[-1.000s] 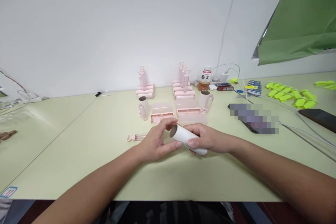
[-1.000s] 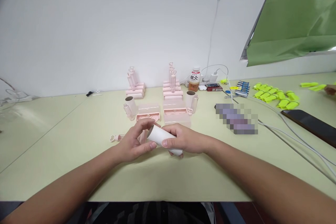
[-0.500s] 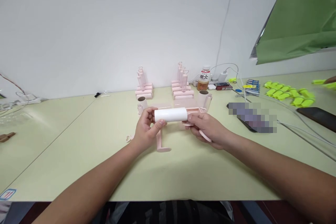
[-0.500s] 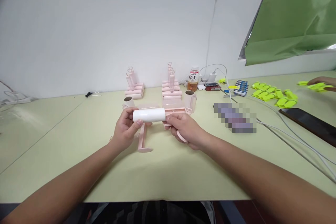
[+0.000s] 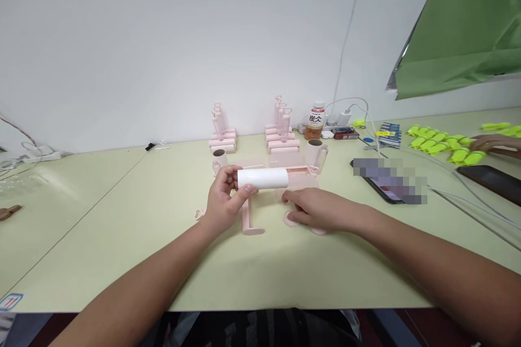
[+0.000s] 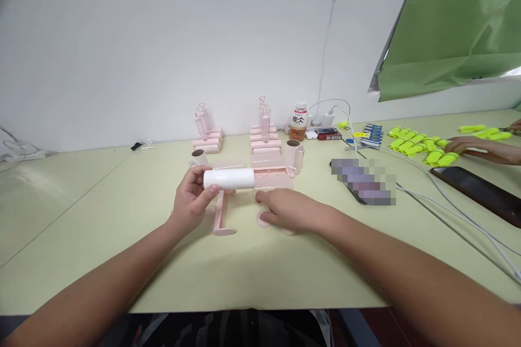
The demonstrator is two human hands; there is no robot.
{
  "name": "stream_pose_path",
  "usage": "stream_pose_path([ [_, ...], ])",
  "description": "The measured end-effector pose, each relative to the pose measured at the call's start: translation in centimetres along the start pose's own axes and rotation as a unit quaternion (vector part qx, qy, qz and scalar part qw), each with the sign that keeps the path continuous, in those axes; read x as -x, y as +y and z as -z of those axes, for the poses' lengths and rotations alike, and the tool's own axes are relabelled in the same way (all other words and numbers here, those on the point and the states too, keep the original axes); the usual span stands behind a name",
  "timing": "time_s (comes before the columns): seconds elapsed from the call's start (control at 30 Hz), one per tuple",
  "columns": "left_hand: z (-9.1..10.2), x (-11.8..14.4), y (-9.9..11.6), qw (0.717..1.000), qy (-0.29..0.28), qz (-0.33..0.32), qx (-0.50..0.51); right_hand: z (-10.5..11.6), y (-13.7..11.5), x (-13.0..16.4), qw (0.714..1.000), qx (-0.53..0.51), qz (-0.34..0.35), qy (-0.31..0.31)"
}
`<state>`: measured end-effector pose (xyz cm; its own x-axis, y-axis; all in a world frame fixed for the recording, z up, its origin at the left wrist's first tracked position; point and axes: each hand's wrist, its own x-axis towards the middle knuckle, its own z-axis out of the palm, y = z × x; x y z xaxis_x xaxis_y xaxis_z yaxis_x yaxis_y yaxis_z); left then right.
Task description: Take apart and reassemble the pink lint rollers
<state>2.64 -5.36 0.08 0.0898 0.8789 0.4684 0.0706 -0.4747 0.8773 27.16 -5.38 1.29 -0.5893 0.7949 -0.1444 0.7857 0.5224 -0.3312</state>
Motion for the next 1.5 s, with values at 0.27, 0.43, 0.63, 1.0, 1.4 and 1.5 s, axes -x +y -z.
stream_pose_path([
  [0.27,0.0,0.1,-0.2,0.999,0.015,-0.023,-0.023,1.8,-1.8,2.2,0.998,0.037,0.049,-0.002],
  [0.43,0.1,0.2,-0.3,1.000,0.012,-0.020,-0.014,1.0,-2.4,3.3,0.996,0.030,0.042,-0.077],
  [0.63,0.1,0.2,-0.3,1.000,-0.001,-0.019,-0.015,0.6,-1.4,2.3,0.997,0.032,0.026,-0.063],
  [1.0,0.0,0.3,0.0,1.000,-0.009,0.000,-0.015,1.6,-1.1,2.1,1.000,0.015,0.012,0.018],
  [1.4,0.0,0.2,0.0,1.000,-0.005,0.005,0.021,1.8,-1.3,2.4,0.999,0.031,0.012,0.008],
  [1.5,-0.1,0.1,0.3,0.999,0.004,0.002,0.050,1.8,-1.0,2.3,0.999,0.022,0.031,0.014],
])
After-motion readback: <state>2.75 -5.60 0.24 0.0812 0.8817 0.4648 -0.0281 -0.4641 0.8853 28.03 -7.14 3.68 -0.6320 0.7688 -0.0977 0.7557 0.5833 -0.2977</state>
